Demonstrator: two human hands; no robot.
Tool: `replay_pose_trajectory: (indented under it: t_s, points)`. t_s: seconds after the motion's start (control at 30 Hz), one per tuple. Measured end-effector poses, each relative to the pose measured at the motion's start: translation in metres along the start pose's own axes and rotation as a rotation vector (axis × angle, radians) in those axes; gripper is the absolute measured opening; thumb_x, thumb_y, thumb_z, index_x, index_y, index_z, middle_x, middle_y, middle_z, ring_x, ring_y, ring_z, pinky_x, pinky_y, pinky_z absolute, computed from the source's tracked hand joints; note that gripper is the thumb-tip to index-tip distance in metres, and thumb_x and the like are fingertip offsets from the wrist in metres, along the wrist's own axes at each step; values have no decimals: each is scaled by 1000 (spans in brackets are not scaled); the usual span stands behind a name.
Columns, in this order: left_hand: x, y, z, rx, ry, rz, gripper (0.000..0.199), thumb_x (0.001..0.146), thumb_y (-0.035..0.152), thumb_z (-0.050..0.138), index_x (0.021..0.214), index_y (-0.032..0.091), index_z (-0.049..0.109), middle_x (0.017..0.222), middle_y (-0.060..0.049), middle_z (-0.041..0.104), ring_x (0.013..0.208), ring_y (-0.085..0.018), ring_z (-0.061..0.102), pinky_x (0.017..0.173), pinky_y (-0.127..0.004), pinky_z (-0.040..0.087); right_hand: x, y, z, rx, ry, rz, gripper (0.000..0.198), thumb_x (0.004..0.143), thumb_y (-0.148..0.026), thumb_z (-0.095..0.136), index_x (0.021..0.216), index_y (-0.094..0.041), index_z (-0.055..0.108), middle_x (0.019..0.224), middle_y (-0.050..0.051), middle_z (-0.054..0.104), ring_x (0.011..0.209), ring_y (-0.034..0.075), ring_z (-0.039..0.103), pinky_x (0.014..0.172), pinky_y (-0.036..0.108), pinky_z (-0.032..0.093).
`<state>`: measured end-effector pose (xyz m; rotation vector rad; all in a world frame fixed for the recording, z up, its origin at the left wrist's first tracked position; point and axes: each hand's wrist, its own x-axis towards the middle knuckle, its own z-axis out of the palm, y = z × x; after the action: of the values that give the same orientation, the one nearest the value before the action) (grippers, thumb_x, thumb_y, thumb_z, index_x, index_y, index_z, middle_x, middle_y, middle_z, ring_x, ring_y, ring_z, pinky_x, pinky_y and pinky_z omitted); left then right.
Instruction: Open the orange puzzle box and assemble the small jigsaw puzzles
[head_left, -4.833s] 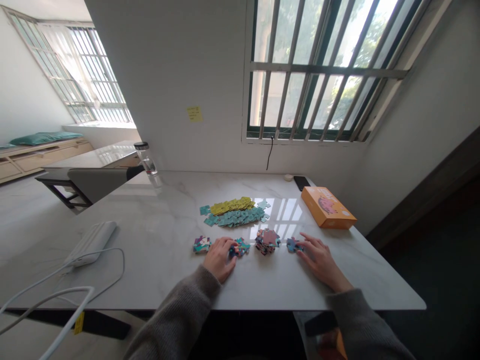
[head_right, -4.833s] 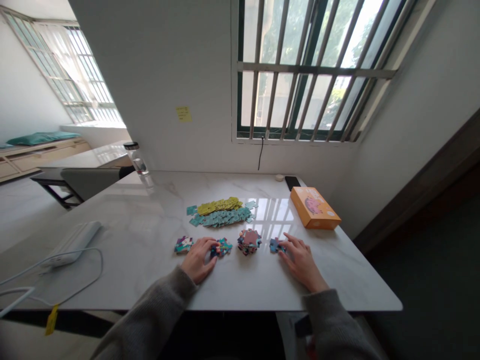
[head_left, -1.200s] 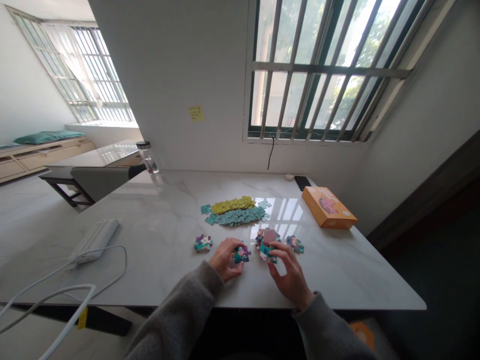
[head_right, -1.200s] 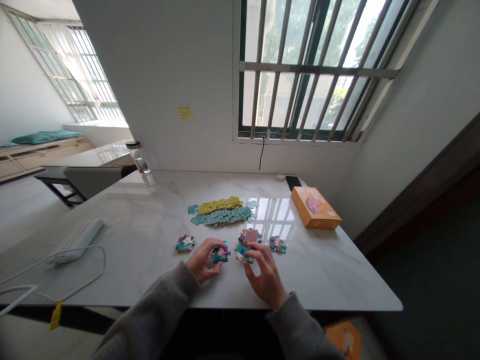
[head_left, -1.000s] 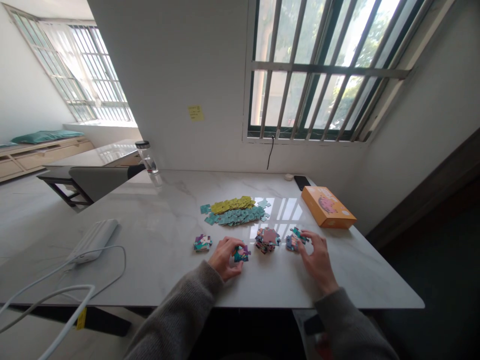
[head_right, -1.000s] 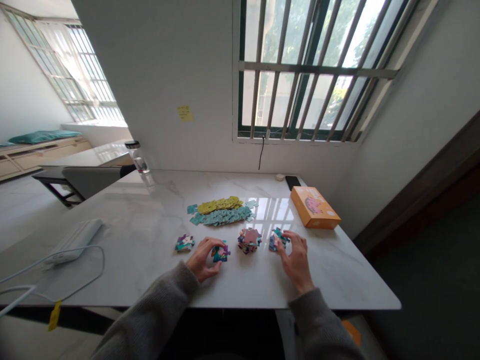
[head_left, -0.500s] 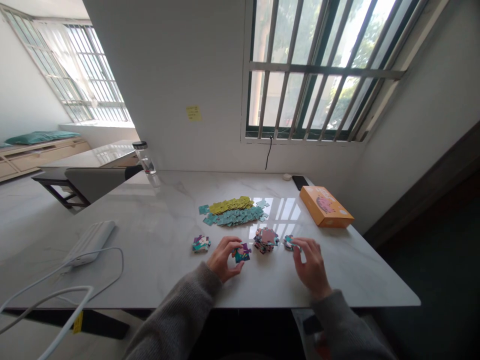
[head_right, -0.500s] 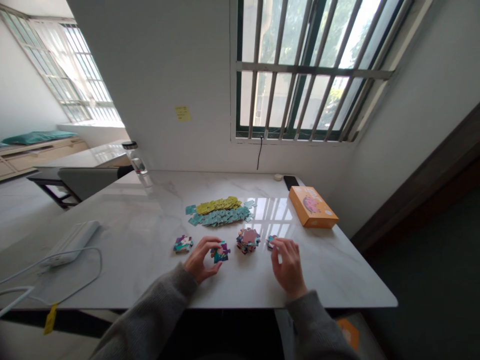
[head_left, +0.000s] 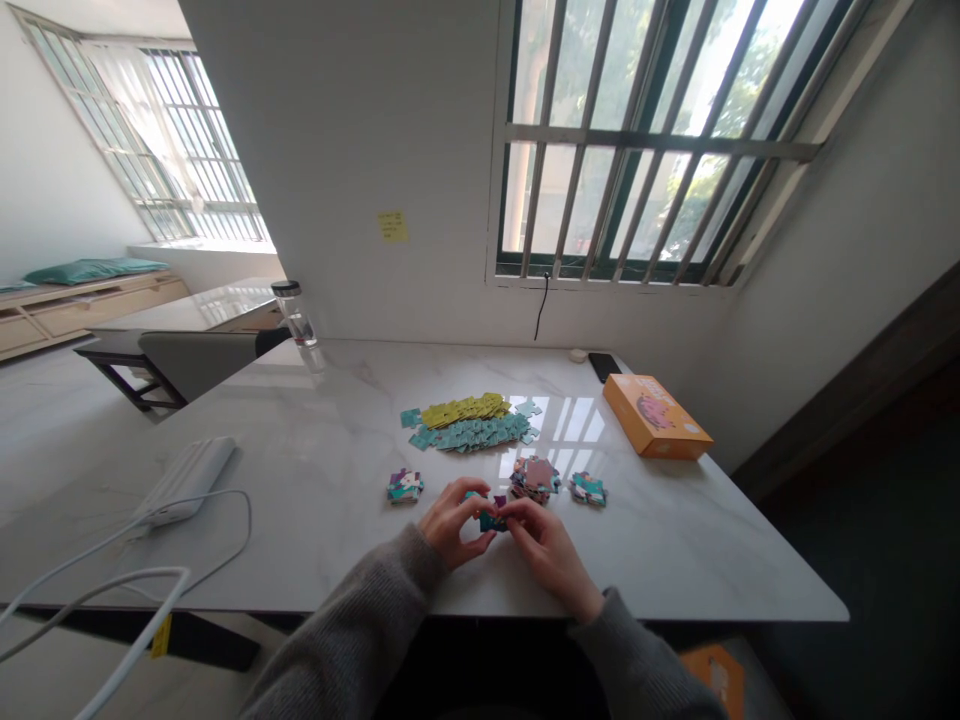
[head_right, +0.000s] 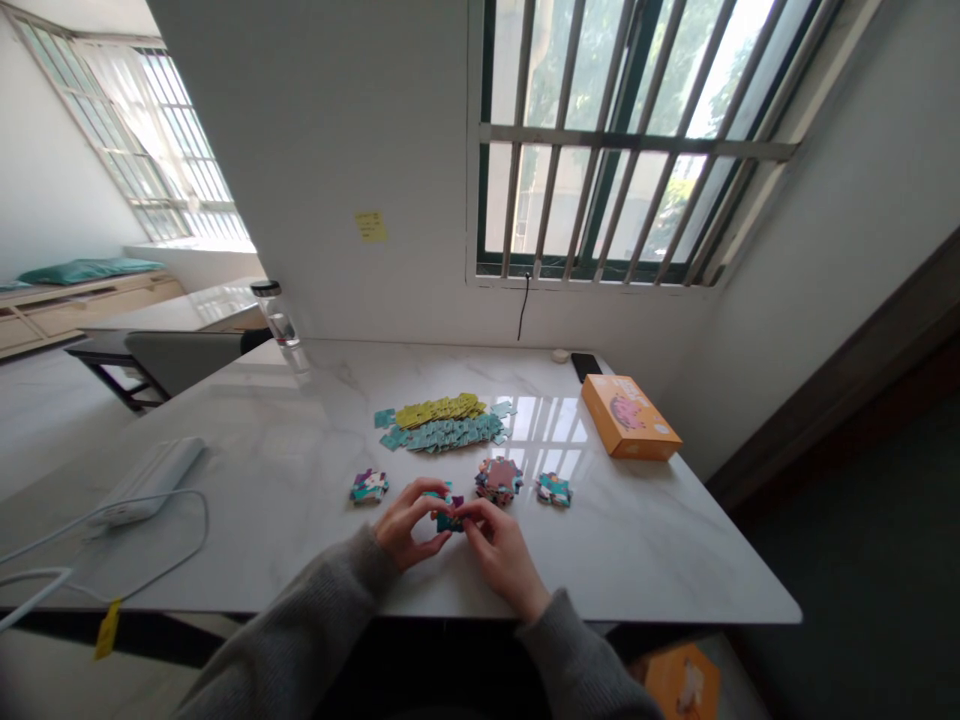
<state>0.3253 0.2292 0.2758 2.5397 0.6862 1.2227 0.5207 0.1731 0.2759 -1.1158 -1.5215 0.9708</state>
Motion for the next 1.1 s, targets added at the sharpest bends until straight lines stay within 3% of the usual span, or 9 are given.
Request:
replay_pose_trajectory:
  t_s: [0.2, 0.3, 0.47, 0.57, 0.67, 0.93, 1.1]
  points:
    - [3, 1, -1, 147, -6, 83, 31, 75, 17, 68, 105, 24, 63, 112, -7, 66, 101, -24, 62, 90, -41, 50, 1, 1, 0, 99, -1, 19, 23, 93, -39, 57, 98, -19, 67, 88, 4, 71, 83, 18, 67, 78, 32, 53]
    - [3, 1, -6, 221, 5, 117, 32, 76, 16, 66, 107, 24, 63, 111, -6, 69, 101, -25, 63, 94, -44, 46, 0, -1, 0, 61, 4, 22, 24, 93, -38, 57, 106, -20, 65, 89, 4, 70, 81, 18, 67, 75, 32, 53]
    - [-13, -22, -44, 343, 35, -24, 32, 77, 17, 64, 108, 24, 64, 113, -6, 69, 104, -25, 62, 96, -43, 43, -6, -4, 1, -77, 27, -17, 29, 95, -34, 52, 121, -22, 58, 108, 8, 66, 81, 17, 64, 71, 31, 54]
    - [-31, -47, -74, 411, 21, -136, 30, 75, 16, 64, 104, 25, 66, 112, -5, 70, 103, -25, 62, 96, -42, 43, -8, -2, 3, -92, 4, -47, 31, 96, -33, 49, 124, -23, 55, 105, 7, 65, 77, 16, 62, 68, 30, 54]
    - [-47, -67, -90, 453, 32, -228, 27, 75, 16, 61, 101, 24, 67, 111, -5, 70, 104, -25, 62, 98, -42, 41, -9, 1, 5, -97, -10, -59, 34, 97, -32, 47, 130, -23, 50, 100, 6, 64, 74, 15, 61, 67, 29, 54]
    - [-56, -79, -87, 468, -48, -301, 29, 72, 14, 59, 98, 24, 67, 112, -5, 69, 106, -26, 60, 95, -42, 41, -11, 0, 6, -148, -42, -63, 36, 97, -31, 46, 133, -23, 46, 95, 4, 63, 72, 15, 59, 66, 29, 52]
    - [-49, -65, -80, 469, -2, -267, 30, 75, 17, 58, 104, 22, 65, 120, -9, 64, 109, -28, 56, 93, -42, 43, -11, -3, 6, -175, -46, -68, 36, 97, -32, 46, 132, -23, 48, 91, 3, 63, 70, 15, 59, 64, 28, 51]
